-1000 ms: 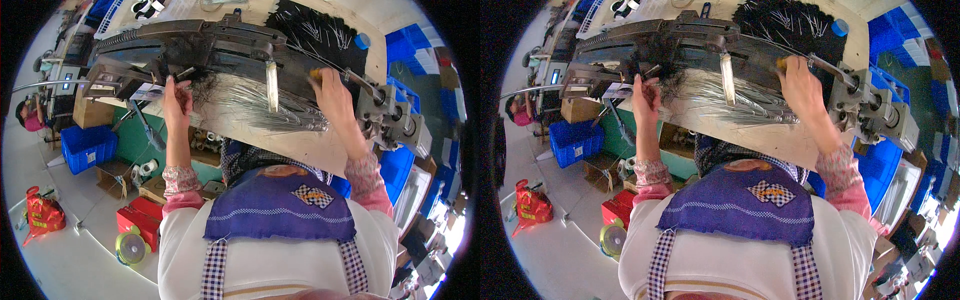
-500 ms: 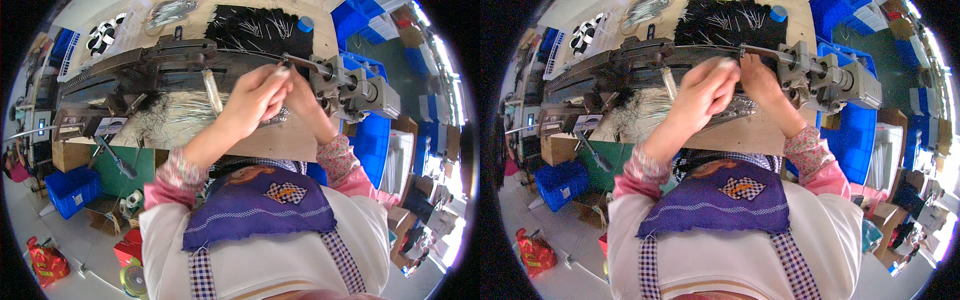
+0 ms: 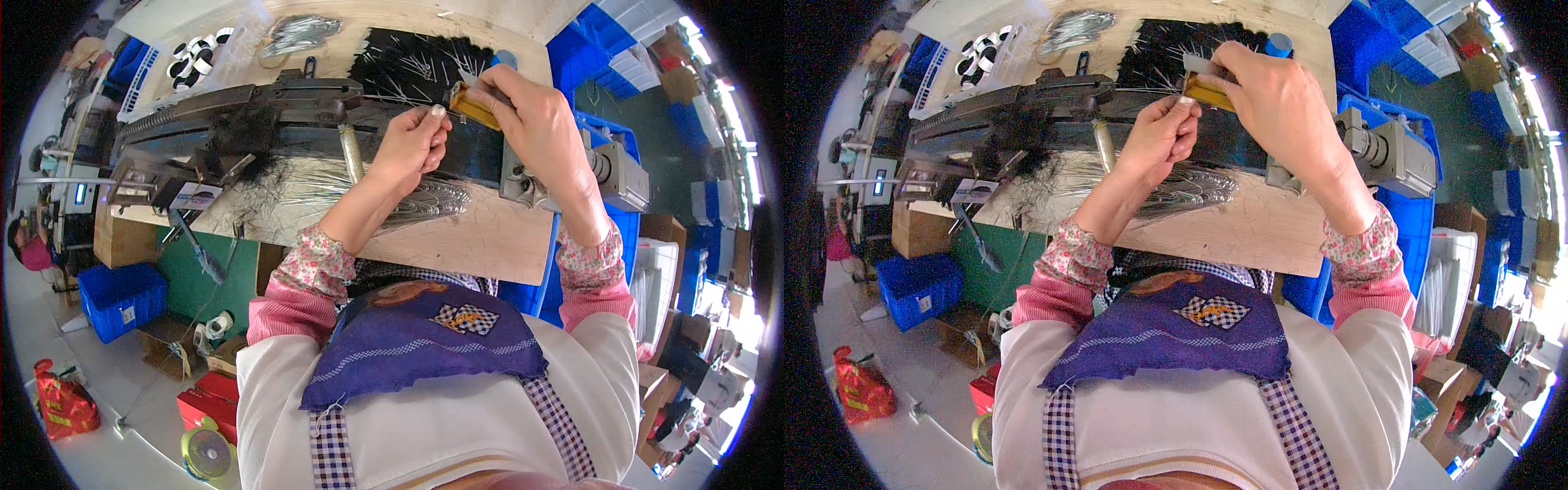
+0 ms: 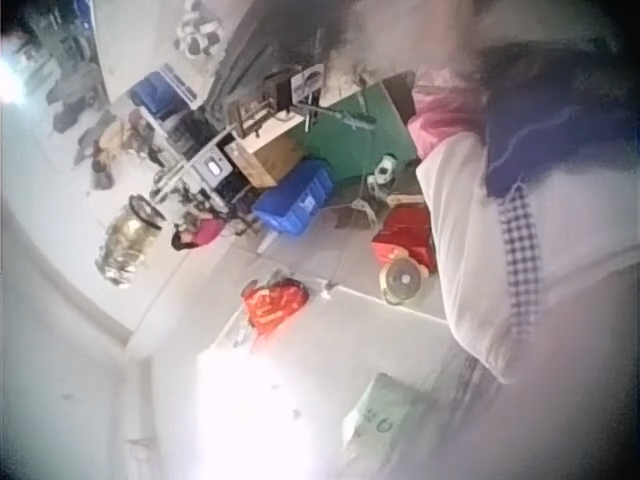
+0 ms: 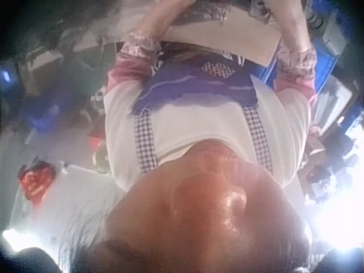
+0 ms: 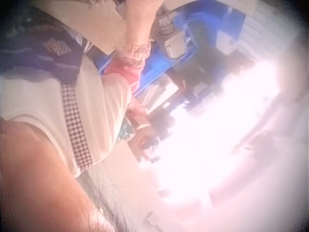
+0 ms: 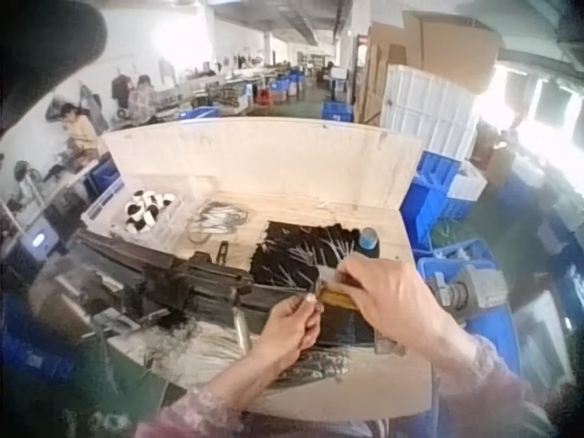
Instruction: Manually assemble small metal components on a production line workbench.
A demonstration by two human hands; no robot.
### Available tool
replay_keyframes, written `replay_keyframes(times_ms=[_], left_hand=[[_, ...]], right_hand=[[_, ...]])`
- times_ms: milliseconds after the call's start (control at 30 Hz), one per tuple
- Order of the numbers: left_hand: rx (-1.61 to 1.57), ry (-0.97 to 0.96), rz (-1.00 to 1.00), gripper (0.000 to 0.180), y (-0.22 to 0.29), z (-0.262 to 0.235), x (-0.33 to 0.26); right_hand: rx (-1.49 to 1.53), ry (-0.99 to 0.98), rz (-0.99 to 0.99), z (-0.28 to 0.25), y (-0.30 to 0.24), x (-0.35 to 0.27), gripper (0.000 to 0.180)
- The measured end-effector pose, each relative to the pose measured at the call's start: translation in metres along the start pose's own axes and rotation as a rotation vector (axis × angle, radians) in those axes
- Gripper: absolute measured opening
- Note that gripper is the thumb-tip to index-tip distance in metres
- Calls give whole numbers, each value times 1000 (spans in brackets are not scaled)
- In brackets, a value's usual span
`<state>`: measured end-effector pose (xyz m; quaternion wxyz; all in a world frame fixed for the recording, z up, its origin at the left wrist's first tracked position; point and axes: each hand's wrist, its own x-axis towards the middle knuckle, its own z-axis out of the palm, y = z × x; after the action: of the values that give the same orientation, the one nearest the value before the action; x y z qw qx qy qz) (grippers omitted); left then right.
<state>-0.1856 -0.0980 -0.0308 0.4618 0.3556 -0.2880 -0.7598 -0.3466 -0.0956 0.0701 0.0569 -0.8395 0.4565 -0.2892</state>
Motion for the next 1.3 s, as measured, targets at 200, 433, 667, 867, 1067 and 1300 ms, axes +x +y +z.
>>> replay_keyframes(times_ms=[200, 433, 667, 867, 1067, 1300], left_hand=[[-65, 143, 201, 24, -7, 4, -6], [-111, 226, 208, 23, 2, -10, -17], [-74, 206, 200, 31, -5, -17, -16], [-221, -3, 119, 72, -1, 5, -15], [-771, -126, 16, 93, 21, -7, -17], [-675, -74, 91, 76, 19, -5, -27]], right_hand=[[27, 41, 115, 9, 28, 15, 19], [227, -453, -61, 76, 18, 60, 27], [659, -533, 258, 52, 27, 54, 24], [640, -696, 256, 62, 41, 64, 30], [-42, -145, -13, 39, 28, 42, 33], [-34, 55, -129, 60, 0, 27, 25]])
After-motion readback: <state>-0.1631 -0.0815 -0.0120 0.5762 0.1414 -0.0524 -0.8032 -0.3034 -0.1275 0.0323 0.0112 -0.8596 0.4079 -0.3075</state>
